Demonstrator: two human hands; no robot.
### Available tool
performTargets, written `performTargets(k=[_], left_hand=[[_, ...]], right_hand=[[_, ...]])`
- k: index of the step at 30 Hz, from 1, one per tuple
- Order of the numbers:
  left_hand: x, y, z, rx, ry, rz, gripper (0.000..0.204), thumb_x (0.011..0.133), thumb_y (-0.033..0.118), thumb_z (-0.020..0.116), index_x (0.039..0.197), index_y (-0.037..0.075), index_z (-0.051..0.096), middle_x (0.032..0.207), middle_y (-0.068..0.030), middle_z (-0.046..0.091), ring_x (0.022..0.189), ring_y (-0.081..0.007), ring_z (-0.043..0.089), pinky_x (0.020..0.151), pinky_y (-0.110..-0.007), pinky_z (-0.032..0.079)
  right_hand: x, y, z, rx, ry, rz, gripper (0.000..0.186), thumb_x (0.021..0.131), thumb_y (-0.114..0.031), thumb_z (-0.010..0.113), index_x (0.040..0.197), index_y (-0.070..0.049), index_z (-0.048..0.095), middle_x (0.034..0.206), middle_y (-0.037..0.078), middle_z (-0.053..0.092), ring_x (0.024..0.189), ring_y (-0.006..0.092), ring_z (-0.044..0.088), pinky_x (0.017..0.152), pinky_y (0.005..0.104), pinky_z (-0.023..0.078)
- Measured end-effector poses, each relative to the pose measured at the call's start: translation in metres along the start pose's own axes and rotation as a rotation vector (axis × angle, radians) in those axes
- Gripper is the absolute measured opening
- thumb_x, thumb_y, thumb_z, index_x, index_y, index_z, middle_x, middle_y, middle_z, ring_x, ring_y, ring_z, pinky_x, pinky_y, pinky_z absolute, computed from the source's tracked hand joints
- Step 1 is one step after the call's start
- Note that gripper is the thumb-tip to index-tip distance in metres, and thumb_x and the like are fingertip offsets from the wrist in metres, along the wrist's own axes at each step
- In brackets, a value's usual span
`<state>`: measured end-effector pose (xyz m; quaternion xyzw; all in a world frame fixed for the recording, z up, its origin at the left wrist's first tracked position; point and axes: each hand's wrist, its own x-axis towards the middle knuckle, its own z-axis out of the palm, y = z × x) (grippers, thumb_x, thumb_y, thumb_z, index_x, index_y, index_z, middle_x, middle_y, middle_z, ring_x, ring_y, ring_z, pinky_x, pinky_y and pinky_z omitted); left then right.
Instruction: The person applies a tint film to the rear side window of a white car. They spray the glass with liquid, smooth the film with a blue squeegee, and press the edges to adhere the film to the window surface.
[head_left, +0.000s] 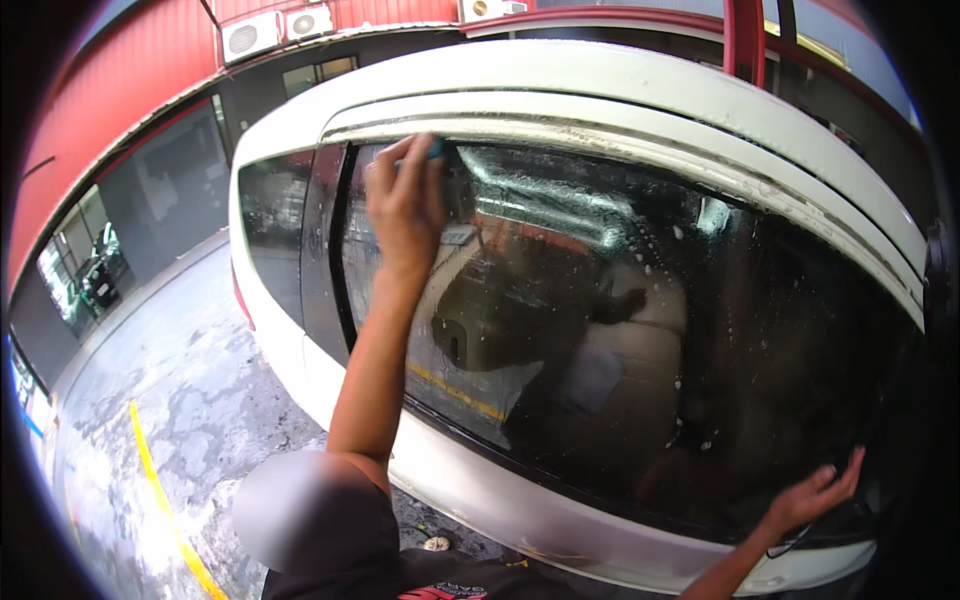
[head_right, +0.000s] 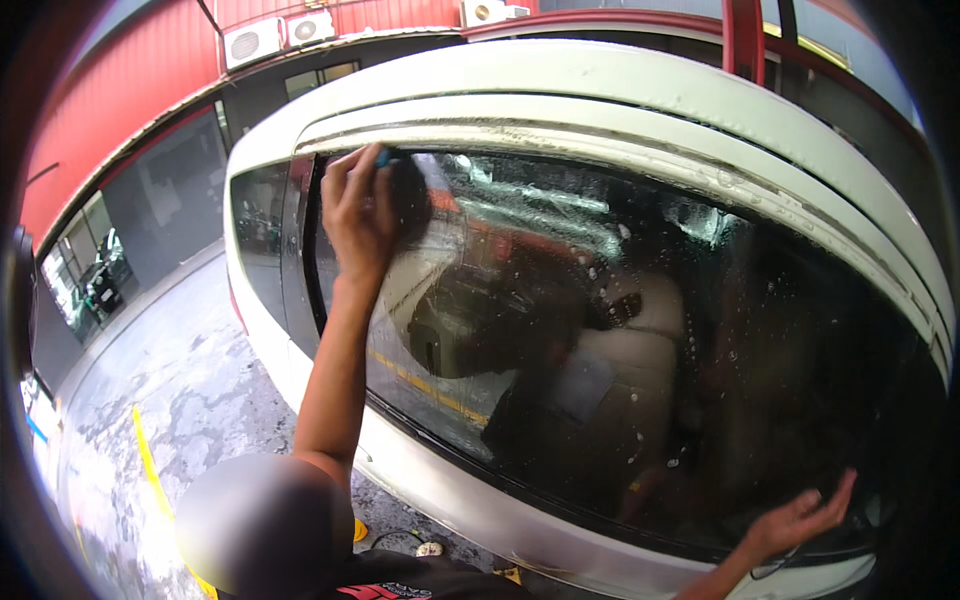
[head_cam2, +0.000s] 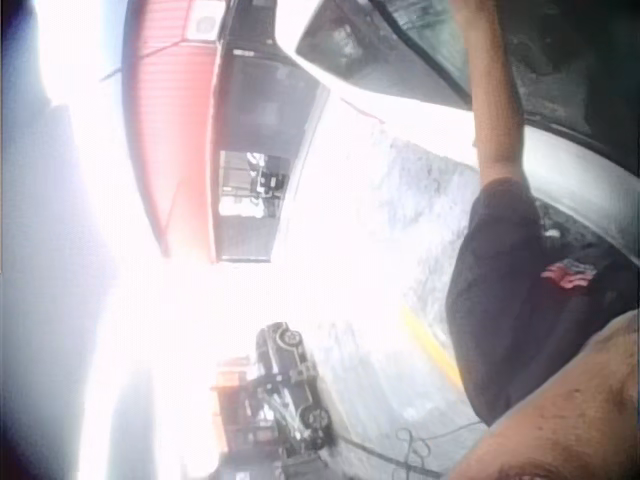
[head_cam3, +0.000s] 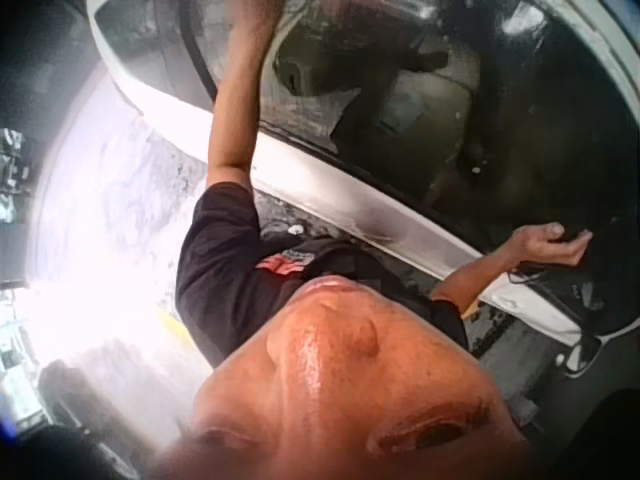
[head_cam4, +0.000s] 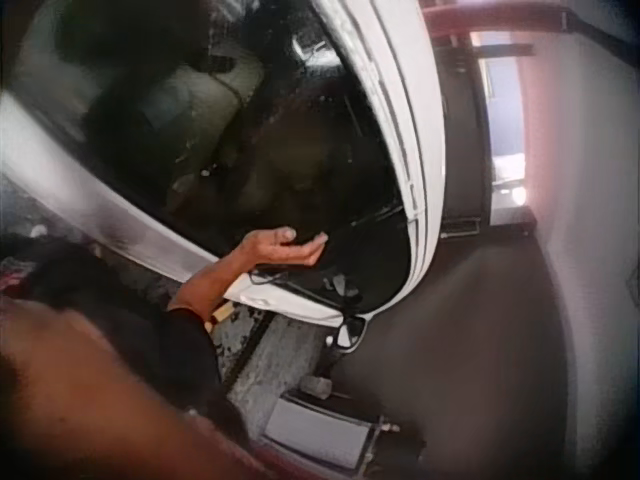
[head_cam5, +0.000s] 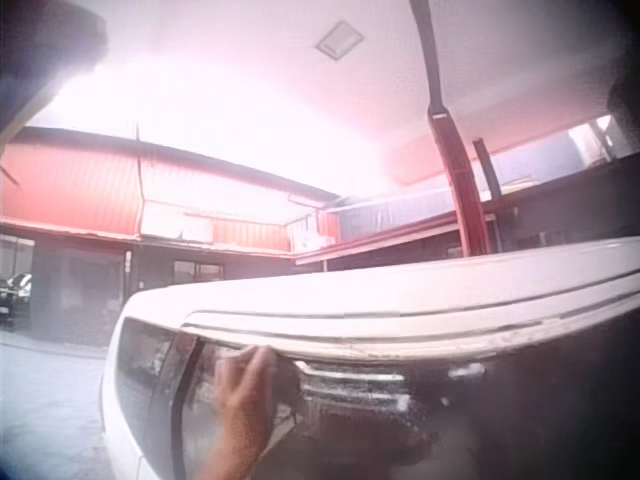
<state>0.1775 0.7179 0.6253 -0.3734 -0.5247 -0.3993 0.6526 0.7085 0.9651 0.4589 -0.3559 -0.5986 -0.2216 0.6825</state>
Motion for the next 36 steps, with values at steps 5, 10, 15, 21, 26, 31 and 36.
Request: performTargets(k=[5, 10, 15, 21, 26, 31, 36], left_hand=[[-0.011, 0.006, 0.000, 0.033, 0.057, -0.090, 0.022, 0.097, 0.008, 0.068, 0.118, 0.001, 0.072, 0.107, -0.0166, 0.065, 0.097, -0.0329, 0.065, 0.084, -0.041, 0.051], [0.020, 0.018, 0.022, 0.067, 0.144, -0.211, 0.022, 0.099, 0.013, 0.068, 0.116, 0.000, 0.073, 0.102, -0.0131, 0.065, 0.093, -0.0288, 0.065, 0.084, -0.039, 0.052], [0.029, 0.159, 0.048, -0.125, 0.064, -0.064, 0.019, 0.094, 0.011, 0.073, 0.111, 0.002, 0.073, 0.100, -0.0138, 0.063, 0.096, -0.0289, 0.061, 0.084, -0.040, 0.049], [0.033, 0.081, 0.022, 0.011, 0.168, -0.163, 0.012, 0.094, 0.011, 0.074, 0.096, 0.000, 0.077, 0.089, -0.0134, 0.069, 0.077, -0.0256, 0.067, 0.071, -0.037, 0.053], [0.043, 0.178, 0.047, -0.165, 0.147, -0.029, 0.014, 0.087, 0.009, 0.079, 0.098, 0.003, 0.075, 0.088, -0.0131, 0.066, 0.080, -0.0283, 0.064, 0.074, -0.037, 0.051], [0.041, 0.098, 0.023, -0.063, 0.063, -0.210, 0.011, 0.090, 0.010, 0.075, 0.094, 0.000, 0.075, 0.087, -0.0157, 0.067, 0.076, -0.0308, 0.065, 0.072, -0.041, 0.052], [0.041, 0.152, 0.040, -0.022, 0.107, -0.128, 0.014, 0.089, 0.010, 0.074, 0.099, 0.000, 0.072, 0.089, -0.0160, 0.061, 0.083, -0.0336, 0.060, 0.075, -0.044, 0.050]], right_hand=[[-0.029, 0.051, 0.004, -0.207, -0.127, -0.110, 0.048, 0.113, -0.034, 0.040, 0.148, -0.003, 0.054, 0.148, 0.022, 0.050, 0.138, 0.0368, 0.047, 0.113, 0.0474, 0.038], [-0.032, 0.046, 0.002, -0.172, -0.116, -0.085, 0.052, 0.113, -0.034, 0.038, 0.148, 0.001, 0.052, 0.151, 0.021, 0.049, 0.139, 0.0343, 0.045, 0.114, 0.0463, 0.037], [-0.030, 0.043, 0.000, -0.192, -0.117, -0.054, 0.050, 0.113, -0.034, 0.039, 0.148, -0.001, 0.052, 0.151, 0.020, 0.049, 0.140, 0.0340, 0.045, 0.114, 0.0462, 0.037], [-0.033, 0.044, 0.004, -0.156, -0.077, 0.001, 0.048, 0.112, -0.034, 0.043, 0.146, -0.002, 0.055, 0.149, 0.018, 0.050, 0.138, 0.0326, 0.047, 0.113, 0.0450, 0.038], [-0.031, 0.036, 0.007, -0.105, -0.040, 0.045, 0.044, 0.110, -0.028, 0.051, 0.146, -0.003, 0.056, 0.147, 0.017, 0.052, 0.138, 0.0320, 0.047, 0.113, 0.0438, 0.039], [-0.029, 0.040, 0.002, -0.173, -0.049, 0.072, 0.042, 0.108, -0.024, 0.056, 0.145, -0.005, 0.057, 0.145, 0.017, 0.053, 0.136, 0.0317, 0.049, 0.111, 0.0434, 0.041], [-0.026, 0.030, 0.011, -0.156, -0.023, 0.082, 0.040, 0.108, -0.024, 0.058, 0.143, -0.005, 0.059, 0.143, 0.017, 0.053, 0.133, 0.0320, 0.051, 0.110, 0.0438, 0.042]])
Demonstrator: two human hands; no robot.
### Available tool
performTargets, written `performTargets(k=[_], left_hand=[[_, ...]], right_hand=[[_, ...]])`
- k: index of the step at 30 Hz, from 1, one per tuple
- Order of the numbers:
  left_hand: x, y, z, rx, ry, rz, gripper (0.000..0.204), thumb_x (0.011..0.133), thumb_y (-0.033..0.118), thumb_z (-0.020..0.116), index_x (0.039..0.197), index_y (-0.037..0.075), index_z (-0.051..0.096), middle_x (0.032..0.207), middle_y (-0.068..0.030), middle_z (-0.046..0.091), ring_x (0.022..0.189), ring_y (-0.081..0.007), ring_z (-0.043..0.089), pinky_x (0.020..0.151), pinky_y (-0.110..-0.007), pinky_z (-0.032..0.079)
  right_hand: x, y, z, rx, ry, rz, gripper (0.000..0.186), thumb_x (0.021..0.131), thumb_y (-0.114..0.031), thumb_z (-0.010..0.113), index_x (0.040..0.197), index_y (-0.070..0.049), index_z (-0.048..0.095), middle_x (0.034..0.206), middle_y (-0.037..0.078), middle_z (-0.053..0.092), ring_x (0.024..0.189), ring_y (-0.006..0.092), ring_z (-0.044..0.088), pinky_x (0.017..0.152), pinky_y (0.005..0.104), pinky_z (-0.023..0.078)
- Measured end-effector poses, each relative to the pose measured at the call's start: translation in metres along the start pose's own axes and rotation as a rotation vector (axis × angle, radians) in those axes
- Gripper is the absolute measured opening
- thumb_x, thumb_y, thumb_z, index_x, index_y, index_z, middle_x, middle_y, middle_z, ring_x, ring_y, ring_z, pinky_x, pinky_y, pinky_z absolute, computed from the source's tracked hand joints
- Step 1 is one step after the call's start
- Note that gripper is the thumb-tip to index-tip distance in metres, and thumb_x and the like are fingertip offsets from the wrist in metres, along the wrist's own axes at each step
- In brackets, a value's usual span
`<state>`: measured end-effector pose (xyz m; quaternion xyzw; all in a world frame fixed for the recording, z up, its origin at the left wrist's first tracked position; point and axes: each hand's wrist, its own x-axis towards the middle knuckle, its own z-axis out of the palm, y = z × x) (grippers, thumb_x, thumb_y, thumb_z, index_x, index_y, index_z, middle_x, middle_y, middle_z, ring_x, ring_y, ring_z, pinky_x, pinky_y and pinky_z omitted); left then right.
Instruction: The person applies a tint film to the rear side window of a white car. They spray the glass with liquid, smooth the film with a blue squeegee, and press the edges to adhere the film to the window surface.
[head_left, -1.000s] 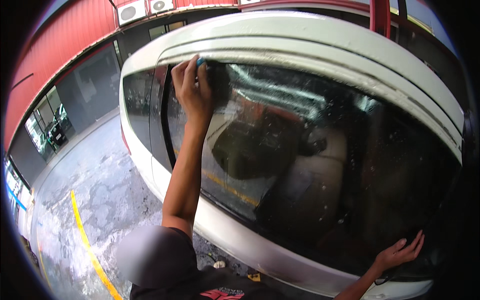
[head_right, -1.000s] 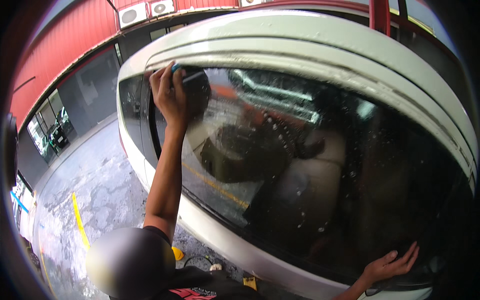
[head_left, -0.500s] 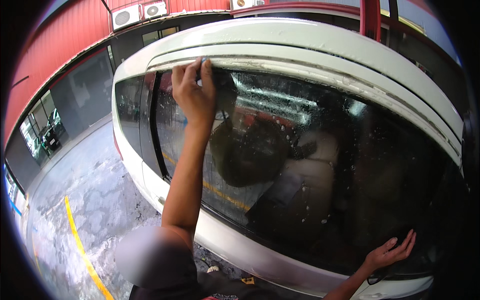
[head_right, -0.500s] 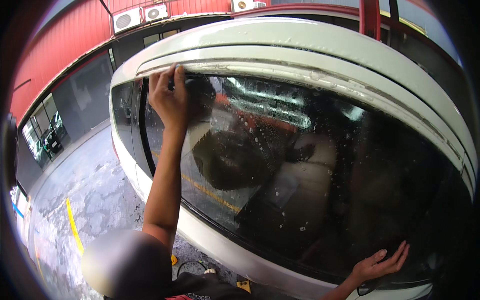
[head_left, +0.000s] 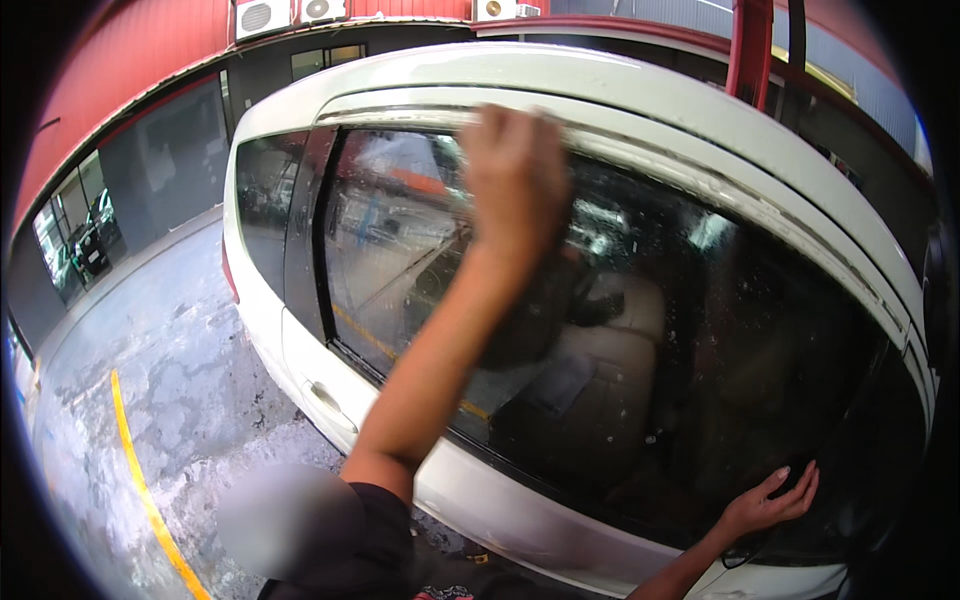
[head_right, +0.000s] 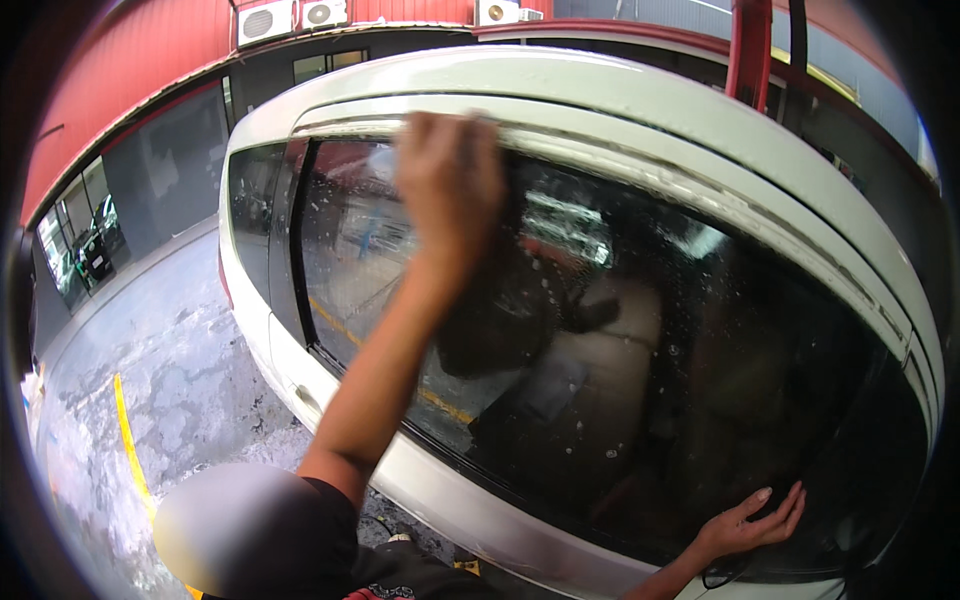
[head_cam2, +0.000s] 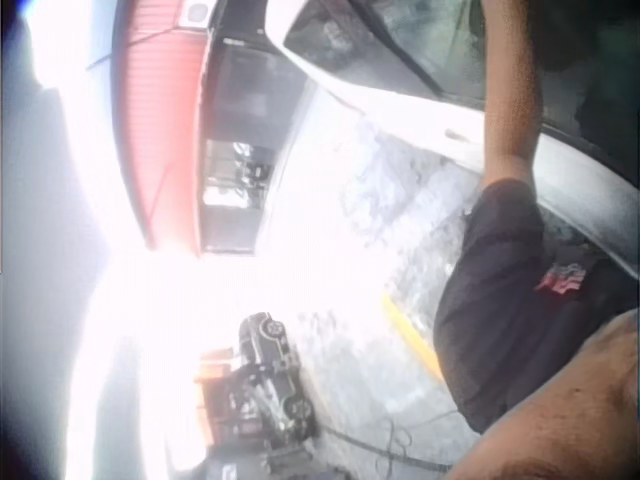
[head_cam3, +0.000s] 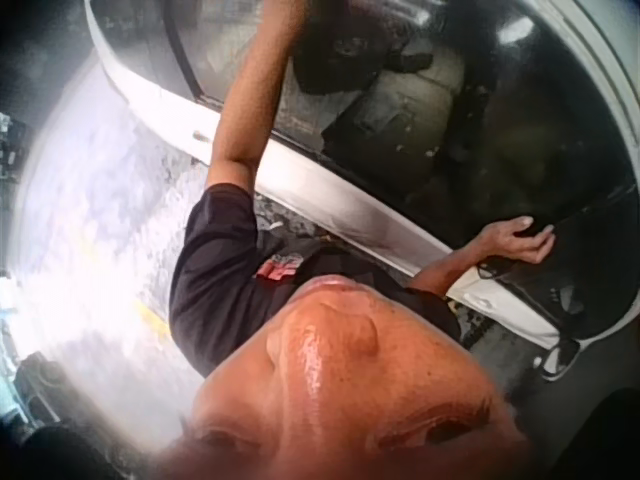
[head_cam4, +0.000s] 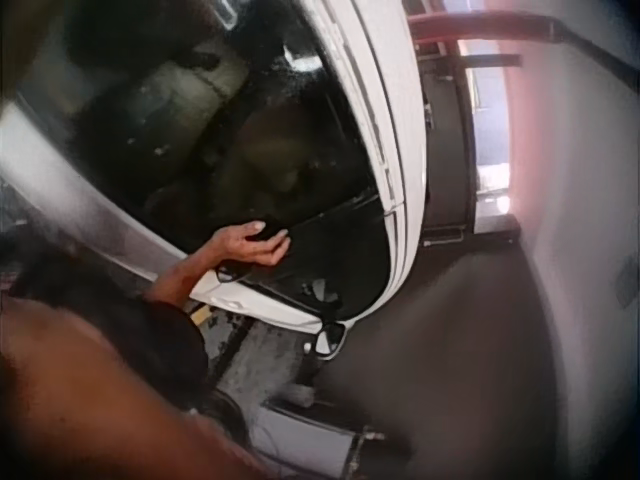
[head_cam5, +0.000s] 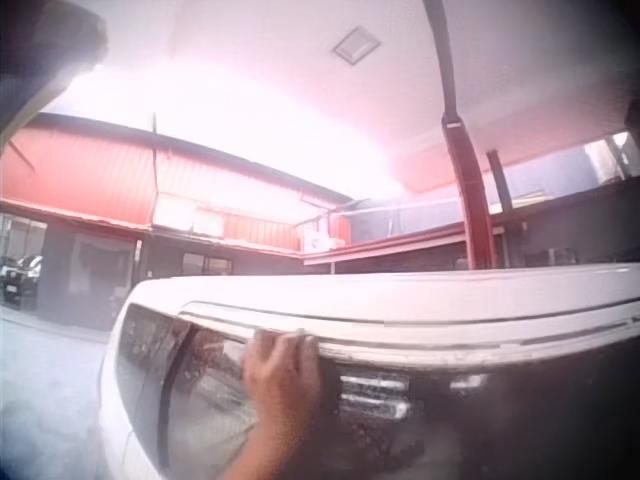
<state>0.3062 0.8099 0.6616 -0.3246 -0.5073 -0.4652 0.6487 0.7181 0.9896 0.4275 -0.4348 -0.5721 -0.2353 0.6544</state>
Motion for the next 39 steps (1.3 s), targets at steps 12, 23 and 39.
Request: performTargets(k=[12, 23, 39], left_hand=[[-0.003, 0.021, 0.009, -0.058, 0.030, -0.051, 0.013, 0.092, 0.009, 0.073, 0.099, -0.001, 0.071, 0.091, -0.0154, 0.059, 0.084, -0.0328, 0.059, 0.073, -0.044, 0.049], [0.015, -0.045, -0.013, -0.299, -0.226, 0.426, 0.023, 0.077, 0.002, 0.084, 0.100, 0.005, 0.077, 0.110, -0.0138, 0.073, 0.094, -0.0298, 0.070, 0.082, -0.039, 0.056], [0.037, 0.100, 0.050, -0.611, -0.253, 1.054, 0.033, 0.077, 0.008, 0.068, 0.108, -0.002, 0.068, 0.112, -0.0158, 0.064, 0.093, -0.0294, 0.064, 0.076, -0.040, 0.056]], right_hand=[[-0.003, -0.008, -0.007, 0.005, -0.029, 0.027, 0.039, 0.107, -0.021, 0.056, 0.141, -0.002, 0.059, 0.145, 0.018, 0.048, 0.137, 0.0329, 0.046, 0.112, 0.0459, 0.040], [-0.025, -0.003, -0.011, 0.040, -0.016, 0.061, 0.040, 0.108, -0.021, 0.055, 0.142, 0.000, 0.057, 0.145, 0.019, 0.050, 0.136, 0.0334, 0.047, 0.113, 0.0465, 0.039], [-0.082, -0.005, -0.022, 0.005, -0.013, 0.246, 0.042, 0.110, -0.026, 0.048, 0.135, 0.006, 0.059, 0.132, 0.021, 0.054, 0.128, 0.0370, 0.049, 0.113, 0.0522, 0.037]])
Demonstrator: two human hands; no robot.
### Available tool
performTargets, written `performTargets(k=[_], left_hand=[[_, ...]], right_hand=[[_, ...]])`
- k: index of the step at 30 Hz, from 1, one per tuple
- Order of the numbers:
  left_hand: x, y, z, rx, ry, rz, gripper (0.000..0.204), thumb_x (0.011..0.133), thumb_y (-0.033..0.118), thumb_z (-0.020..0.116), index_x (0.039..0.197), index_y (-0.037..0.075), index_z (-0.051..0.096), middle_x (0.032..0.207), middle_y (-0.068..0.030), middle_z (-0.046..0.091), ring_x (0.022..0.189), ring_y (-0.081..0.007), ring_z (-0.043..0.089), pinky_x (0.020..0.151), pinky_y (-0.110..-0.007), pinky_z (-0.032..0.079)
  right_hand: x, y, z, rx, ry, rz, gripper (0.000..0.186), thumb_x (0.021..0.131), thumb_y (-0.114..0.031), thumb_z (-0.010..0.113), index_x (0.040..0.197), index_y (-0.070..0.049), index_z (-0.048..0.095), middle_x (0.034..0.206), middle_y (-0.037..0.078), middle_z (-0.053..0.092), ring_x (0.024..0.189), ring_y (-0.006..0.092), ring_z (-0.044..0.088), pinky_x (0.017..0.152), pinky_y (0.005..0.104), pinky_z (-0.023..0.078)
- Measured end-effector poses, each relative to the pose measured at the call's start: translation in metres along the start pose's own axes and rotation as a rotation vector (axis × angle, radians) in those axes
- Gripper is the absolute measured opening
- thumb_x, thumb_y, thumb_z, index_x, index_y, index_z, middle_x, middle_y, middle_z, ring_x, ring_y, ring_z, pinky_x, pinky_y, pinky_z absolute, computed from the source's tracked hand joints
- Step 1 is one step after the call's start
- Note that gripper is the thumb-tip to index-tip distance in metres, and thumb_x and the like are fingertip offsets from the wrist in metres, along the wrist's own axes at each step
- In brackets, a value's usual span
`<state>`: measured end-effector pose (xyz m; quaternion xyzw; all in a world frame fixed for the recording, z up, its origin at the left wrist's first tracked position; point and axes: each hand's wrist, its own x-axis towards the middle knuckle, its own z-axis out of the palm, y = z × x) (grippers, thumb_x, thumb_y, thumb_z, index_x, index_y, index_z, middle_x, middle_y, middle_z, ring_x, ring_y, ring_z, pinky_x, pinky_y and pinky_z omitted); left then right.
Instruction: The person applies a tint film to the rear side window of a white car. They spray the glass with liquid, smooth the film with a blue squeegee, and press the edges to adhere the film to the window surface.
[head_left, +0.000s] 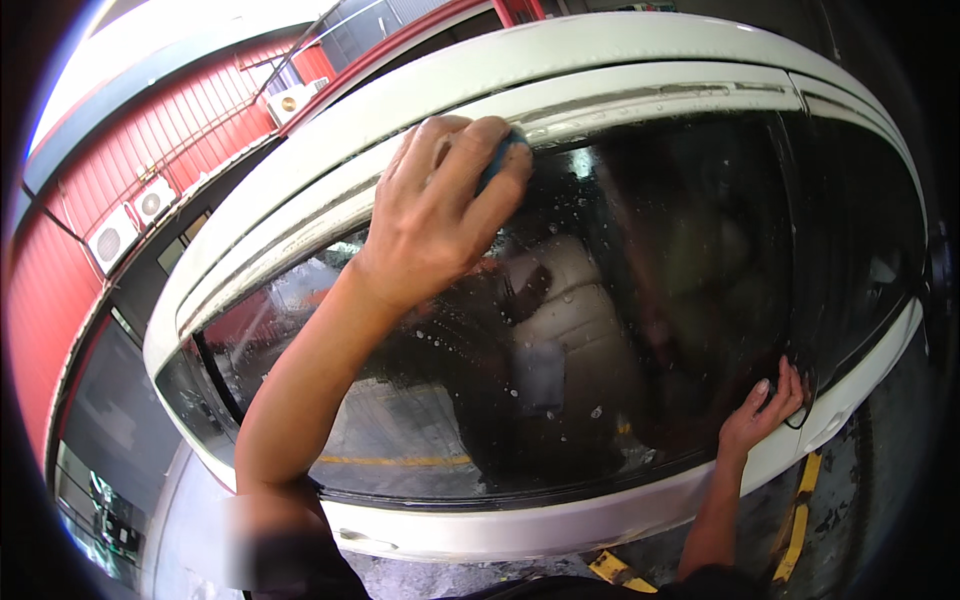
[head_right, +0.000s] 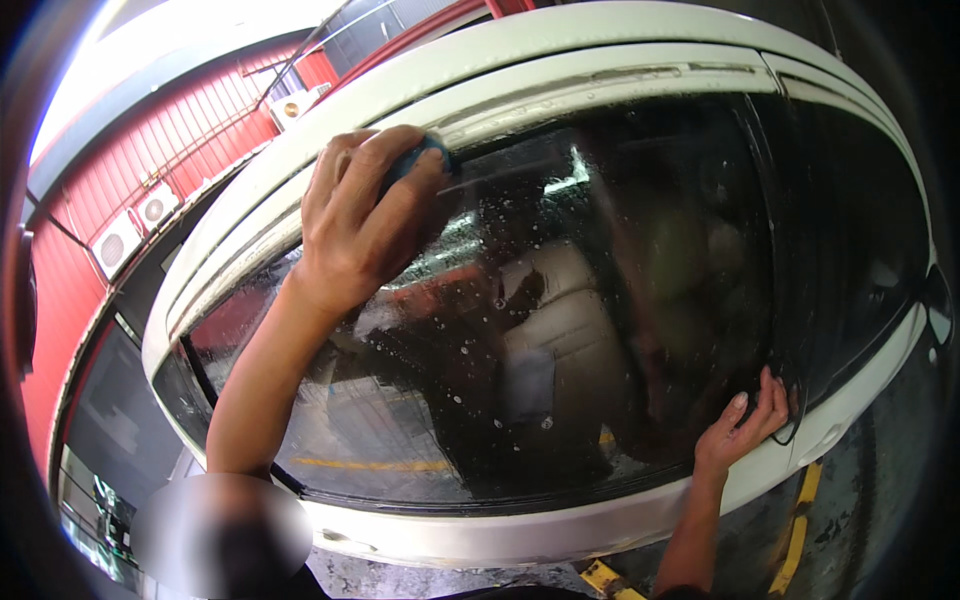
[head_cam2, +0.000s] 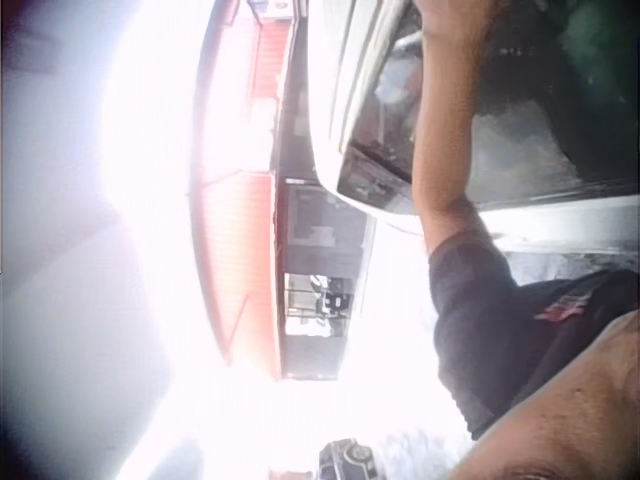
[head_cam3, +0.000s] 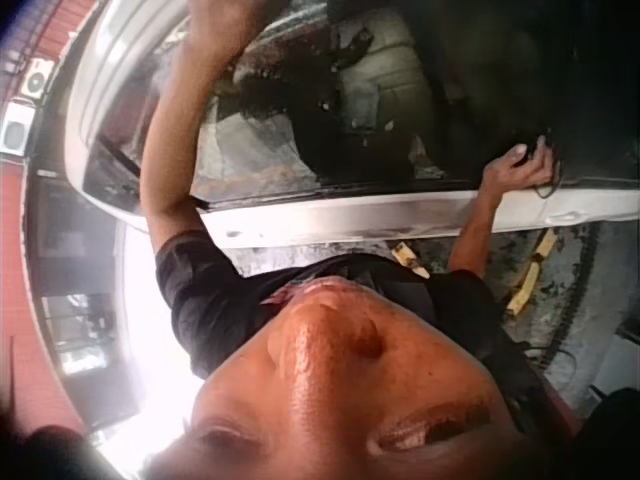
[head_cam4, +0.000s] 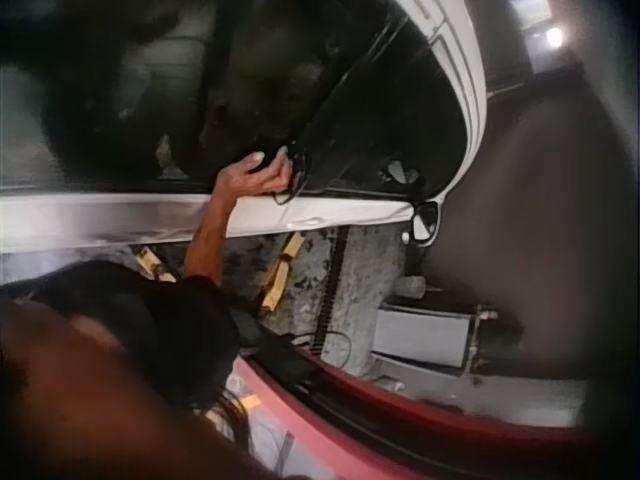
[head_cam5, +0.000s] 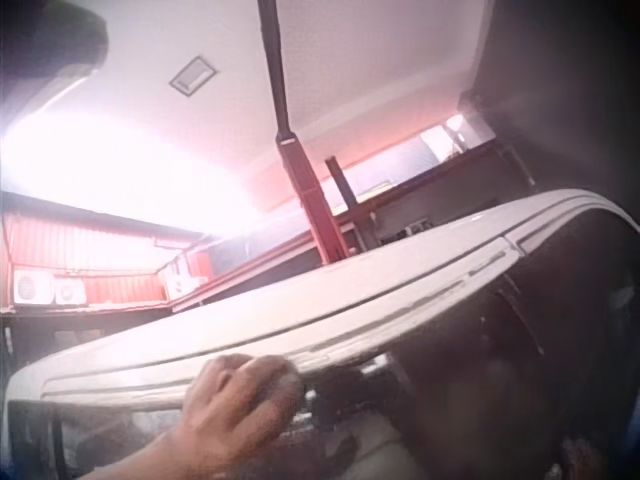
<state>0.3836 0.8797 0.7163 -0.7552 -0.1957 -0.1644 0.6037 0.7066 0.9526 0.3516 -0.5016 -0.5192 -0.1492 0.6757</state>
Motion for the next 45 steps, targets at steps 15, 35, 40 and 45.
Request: performTargets(k=[15, 35, 40, 45], left_hand=[[0.036, 0.025, 0.012, 0.096, -0.073, -0.030, 0.038, 0.071, 0.000, 0.076, 0.109, -0.004, 0.072, 0.103, -0.0220, 0.069, 0.086, -0.0358, 0.067, 0.076, -0.043, 0.054], [0.147, 0.058, 0.087, -0.003, -0.068, 0.075, 0.041, 0.068, 0.010, 0.081, 0.106, -0.001, 0.070, 0.102, -0.0140, 0.066, 0.087, -0.0286, 0.063, 0.072, -0.039, 0.053], [0.173, 0.073, 0.106, -0.013, -0.098, 0.045, 0.030, 0.078, -0.003, 0.075, 0.107, 0.001, 0.072, 0.103, -0.0154, 0.067, 0.090, -0.0321, 0.065, 0.075, -0.039, 0.052], [0.187, 0.078, 0.125, -0.008, -0.019, 0.057, 0.035, 0.073, 0.006, 0.078, 0.107, 0.005, 0.071, 0.099, -0.0104, 0.065, 0.089, -0.0294, 0.062, 0.075, -0.039, 0.054]], right_hand=[[-0.006, 0.023, -0.013, 0.089, -0.013, 0.019, 0.035, 0.104, -0.016, 0.057, 0.132, 0.004, 0.061, 0.121, 0.018, 0.057, 0.120, 0.0382, 0.051, 0.106, 0.0548, 0.037], [-0.002, 0.032, -0.024, 0.231, -0.121, 0.024, 0.032, 0.099, -0.012, 0.060, 0.126, 0.004, 0.060, 0.120, 0.017, 0.056, 0.119, 0.0348, 0.049, 0.104, 0.0488, 0.041], [-0.005, 0.031, -0.023, 0.308, -0.143, 0.006, 0.031, 0.098, -0.010, 0.060, 0.127, 0.003, 0.060, 0.123, 0.017, 0.056, 0.121, 0.0374, 0.049, 0.105, 0.0504, 0.040], [-0.007, 0.041, -0.028, 0.323, -0.145, 0.010, 0.030, 0.097, -0.008, 0.060, 0.125, 0.002, 0.061, 0.122, 0.016, 0.057, 0.119, 0.0357, 0.050, 0.105, 0.0505, 0.040]])
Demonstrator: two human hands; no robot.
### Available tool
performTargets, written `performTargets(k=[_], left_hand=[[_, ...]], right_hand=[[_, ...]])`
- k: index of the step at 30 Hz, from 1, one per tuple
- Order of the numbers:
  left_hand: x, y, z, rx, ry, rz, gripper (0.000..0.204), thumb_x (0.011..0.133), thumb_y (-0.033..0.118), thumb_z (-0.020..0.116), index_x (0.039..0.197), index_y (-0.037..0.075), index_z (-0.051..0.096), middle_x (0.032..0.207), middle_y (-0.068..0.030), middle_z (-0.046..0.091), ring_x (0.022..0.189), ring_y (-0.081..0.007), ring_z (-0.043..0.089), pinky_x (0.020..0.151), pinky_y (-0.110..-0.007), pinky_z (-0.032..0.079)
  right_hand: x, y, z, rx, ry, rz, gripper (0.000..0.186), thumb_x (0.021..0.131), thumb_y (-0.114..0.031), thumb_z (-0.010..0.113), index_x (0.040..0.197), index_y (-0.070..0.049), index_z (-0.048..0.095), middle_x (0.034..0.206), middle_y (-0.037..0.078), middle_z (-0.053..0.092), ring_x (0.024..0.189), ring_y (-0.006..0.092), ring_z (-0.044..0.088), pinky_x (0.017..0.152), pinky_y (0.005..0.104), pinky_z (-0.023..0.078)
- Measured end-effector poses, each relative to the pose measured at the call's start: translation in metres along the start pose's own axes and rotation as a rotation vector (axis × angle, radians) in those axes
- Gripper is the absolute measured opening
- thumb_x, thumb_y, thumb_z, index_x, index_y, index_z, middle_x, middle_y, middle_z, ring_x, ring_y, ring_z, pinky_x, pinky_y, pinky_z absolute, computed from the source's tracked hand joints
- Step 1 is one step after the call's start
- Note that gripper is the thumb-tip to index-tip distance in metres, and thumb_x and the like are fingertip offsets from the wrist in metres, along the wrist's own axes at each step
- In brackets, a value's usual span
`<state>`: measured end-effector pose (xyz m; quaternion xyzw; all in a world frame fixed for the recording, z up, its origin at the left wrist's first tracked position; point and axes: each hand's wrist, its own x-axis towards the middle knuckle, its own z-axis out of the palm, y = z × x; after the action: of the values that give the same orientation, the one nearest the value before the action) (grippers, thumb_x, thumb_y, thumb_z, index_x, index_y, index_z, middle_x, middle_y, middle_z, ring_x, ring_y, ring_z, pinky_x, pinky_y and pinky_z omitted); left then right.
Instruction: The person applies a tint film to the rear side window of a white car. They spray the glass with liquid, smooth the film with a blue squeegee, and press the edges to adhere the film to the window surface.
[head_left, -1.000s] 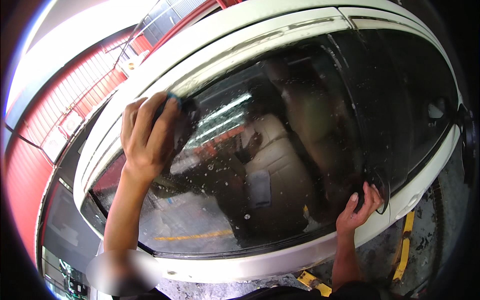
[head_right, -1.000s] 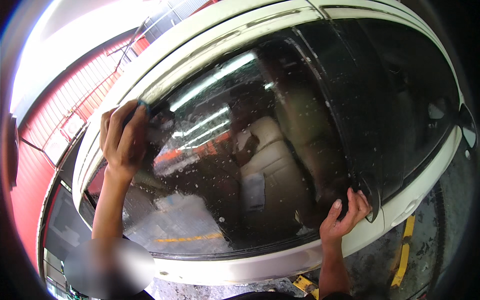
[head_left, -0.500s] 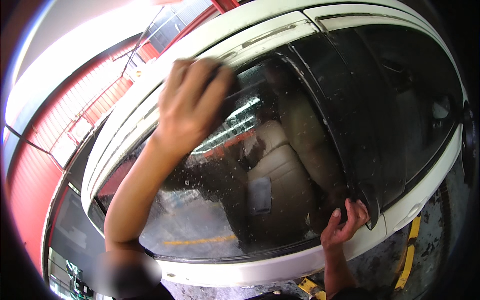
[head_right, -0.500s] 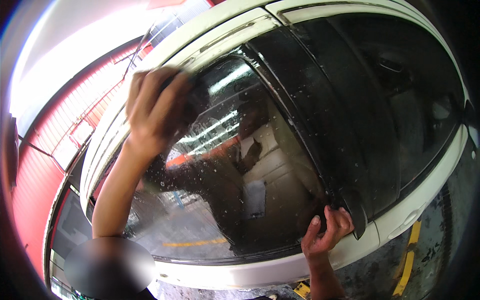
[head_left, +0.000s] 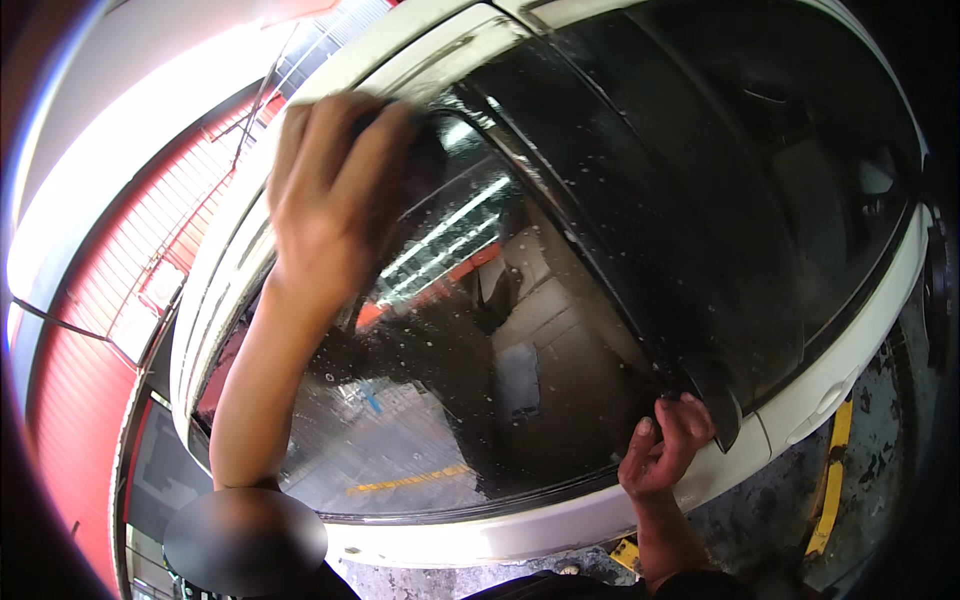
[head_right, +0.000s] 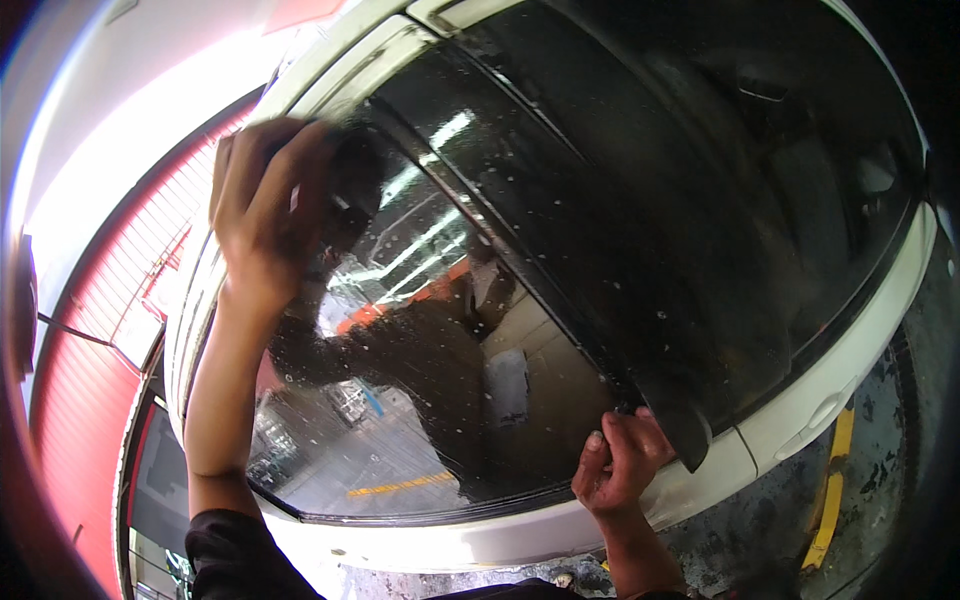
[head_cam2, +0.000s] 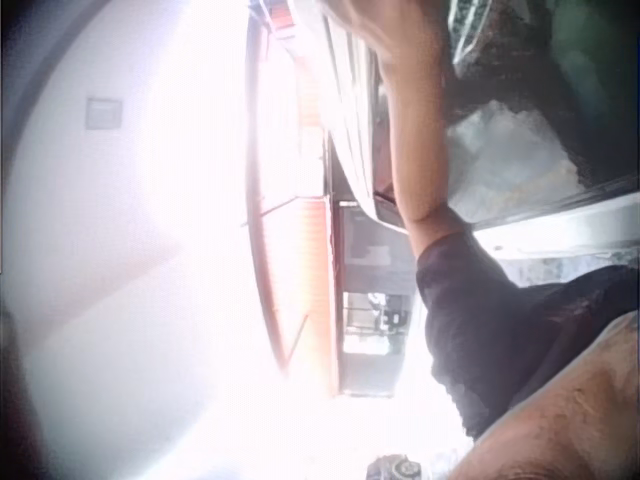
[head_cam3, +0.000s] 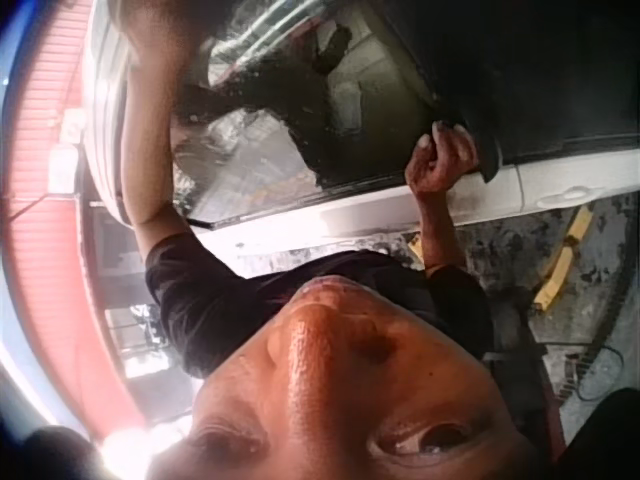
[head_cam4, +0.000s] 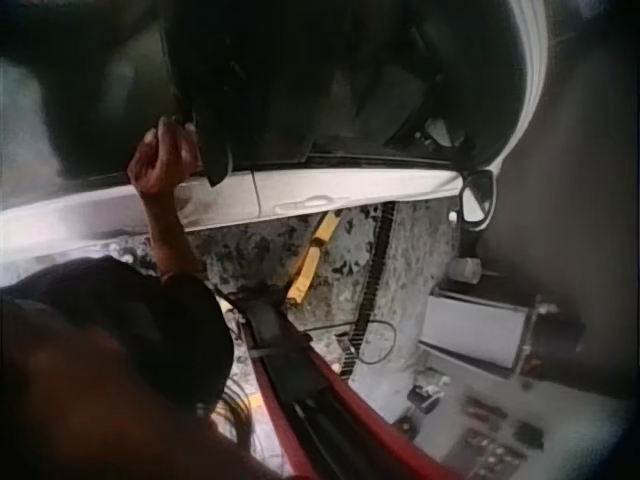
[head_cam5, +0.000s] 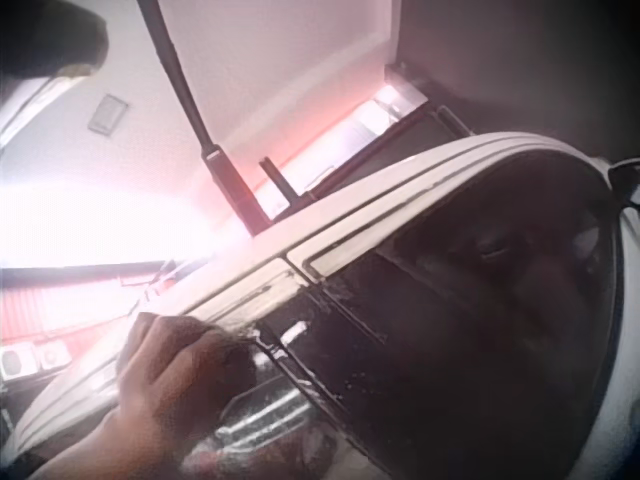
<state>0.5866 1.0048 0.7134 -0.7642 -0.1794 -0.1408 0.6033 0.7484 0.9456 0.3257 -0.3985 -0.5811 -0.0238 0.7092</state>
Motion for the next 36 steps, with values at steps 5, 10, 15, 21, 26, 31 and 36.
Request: performTargets(k=[5, 10, 15, 21, 26, 31, 36], left_hand=[[0.022, 0.011, 0.012, -0.004, -0.015, -0.028, 0.026, 0.079, -0.004, 0.078, 0.103, 0.002, 0.072, 0.098, -0.0126, 0.068, 0.088, -0.0277, 0.064, 0.075, -0.038, 0.051], [0.014, 0.009, 0.004, -0.032, -0.031, -0.068, 0.028, 0.077, 0.002, 0.074, 0.104, 0.007, 0.071, 0.095, -0.0087, 0.061, 0.087, -0.0294, 0.059, 0.074, -0.040, 0.051], [0.049, 0.017, 0.035, -0.037, -0.012, -0.034, 0.015, 0.082, 0.004, 0.073, 0.096, 0.009, 0.070, 0.090, -0.0090, 0.058, 0.085, -0.0304, 0.057, 0.074, -0.042, 0.050], [0.056, 0.022, 0.028, -0.012, -0.088, -0.107, 0.013, 0.086, 0.001, 0.074, 0.098, 0.004, 0.074, 0.088, -0.0122, 0.063, 0.083, -0.0286, 0.064, 0.075, -0.039, 0.051], [0.051, 0.023, 0.023, -0.101, -0.069, -0.161, 0.006, 0.084, 0.005, 0.074, 0.086, 0.005, 0.069, 0.084, -0.0119, 0.056, 0.081, -0.0333, 0.059, 0.072, -0.044, 0.048], [0.071, 0.025, 0.041, -0.045, -0.025, -0.078, 0.006, 0.085, 0.005, 0.074, 0.090, 0.004, 0.071, 0.085, -0.0125, 0.058, 0.078, -0.0334, 0.060, 0.072, -0.043, 0.049], [0.058, 0.029, 0.037, -0.107, 0.001, -0.175, 0.007, 0.086, 0.005, 0.074, 0.092, 0.003, 0.072, 0.086, -0.0131, 0.059, 0.080, -0.0331, 0.061, 0.073, -0.043, 0.049]], right_hand=[[0.001, -0.004, 0.001, 0.052, -0.044, -0.030, 0.029, 0.096, -0.006, 0.060, 0.124, 0.000, 0.062, 0.119, 0.014, 0.057, 0.116, 0.0323, 0.050, 0.103, 0.0484, 0.043], [0.004, 0.001, 0.000, 0.105, -0.007, -0.017, 0.027, 0.094, -0.003, 0.060, 0.121, -0.004, 0.065, 0.117, 0.012, 0.058, 0.115, 0.0311, 0.049, 0.103, 0.0478, 0.044], [0.004, -0.003, 0.000, 0.123, -0.020, -0.022, 0.028, 0.093, 0.001, 0.061, 0.119, -0.005, 0.066, 0.114, 0.012, 0.059, 0.113, 0.0308, 0.051, 0.102, 0.0472, 0.045], [0.001, -0.002, -0.004, 0.192, -0.021, 0.006, 0.031, 0.092, 0.005, 0.062, 0.121, -0.006, 0.066, 0.113, 0.012, 0.059, 0.111, 0.0303, 0.052, 0.101, 0.0460, 0.046], [0.005, -0.001, -0.006, 0.218, -0.019, 0.009, 0.032, 0.091, 0.006, 0.063, 0.121, -0.006, 0.066, 0.114, 0.011, 0.059, 0.109, 0.0293, 0.053, 0.100, 0.0451, 0.048], [0.002, -0.003, 0.002, 0.200, 0.014, 0.000, 0.033, 0.090, 0.004, 0.065, 0.121, -0.007, 0.066, 0.112, 0.010, 0.060, 0.108, 0.0283, 0.053, 0.099, 0.0447, 0.048], [-0.002, 0.001, -0.003, 0.193, 0.003, -0.003, 0.034, 0.089, 0.004, 0.066, 0.121, -0.007, 0.068, 0.110, 0.010, 0.061, 0.108, 0.0284, 0.053, 0.097, 0.0436, 0.049]])
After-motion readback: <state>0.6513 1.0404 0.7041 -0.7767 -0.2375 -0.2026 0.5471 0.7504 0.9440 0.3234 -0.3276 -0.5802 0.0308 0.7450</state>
